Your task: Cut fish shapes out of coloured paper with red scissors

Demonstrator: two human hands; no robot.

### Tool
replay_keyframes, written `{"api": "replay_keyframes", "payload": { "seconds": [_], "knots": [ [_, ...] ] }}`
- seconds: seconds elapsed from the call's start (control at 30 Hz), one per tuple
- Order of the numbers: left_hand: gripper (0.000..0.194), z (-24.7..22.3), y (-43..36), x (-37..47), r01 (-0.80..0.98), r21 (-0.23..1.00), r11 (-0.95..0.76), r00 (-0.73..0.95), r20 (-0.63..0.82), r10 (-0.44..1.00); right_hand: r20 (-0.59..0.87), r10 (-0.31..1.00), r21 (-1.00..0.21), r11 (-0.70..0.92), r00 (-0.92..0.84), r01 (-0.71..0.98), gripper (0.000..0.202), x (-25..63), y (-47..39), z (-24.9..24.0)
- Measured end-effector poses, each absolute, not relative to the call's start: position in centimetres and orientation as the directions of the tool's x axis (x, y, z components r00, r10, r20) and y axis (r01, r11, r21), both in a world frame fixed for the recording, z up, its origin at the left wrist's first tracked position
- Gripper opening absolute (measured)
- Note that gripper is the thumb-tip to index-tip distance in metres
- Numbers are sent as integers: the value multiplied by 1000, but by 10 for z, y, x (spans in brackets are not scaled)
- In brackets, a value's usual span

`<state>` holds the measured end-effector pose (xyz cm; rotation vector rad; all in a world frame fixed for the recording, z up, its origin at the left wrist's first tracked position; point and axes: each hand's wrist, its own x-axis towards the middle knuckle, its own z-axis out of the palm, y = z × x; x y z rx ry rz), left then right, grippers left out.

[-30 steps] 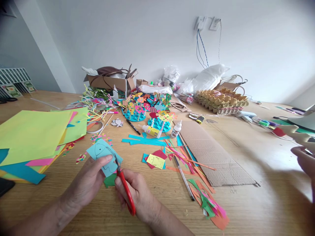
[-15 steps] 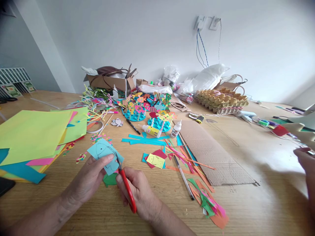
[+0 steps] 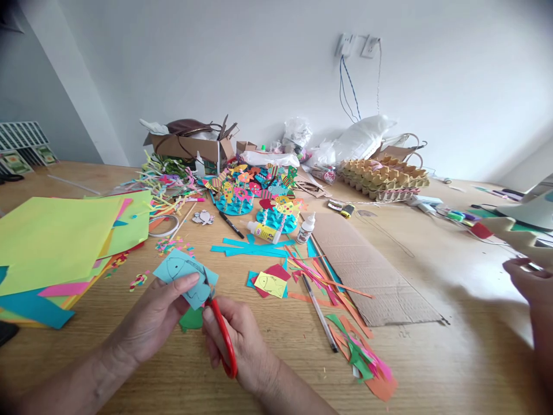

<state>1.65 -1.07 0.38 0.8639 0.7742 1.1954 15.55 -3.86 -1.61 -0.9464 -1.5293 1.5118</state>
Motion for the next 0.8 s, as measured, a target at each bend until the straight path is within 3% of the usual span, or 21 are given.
{"api": "replay_keyframes", "payload": {
  "seconds": [0.8],
  "knots": [
    [18,-4,-19,24,-422,898,126,137,-74,988,119,902,-990,75,-415,-122,43,155,-37,-25]
  ]
}}
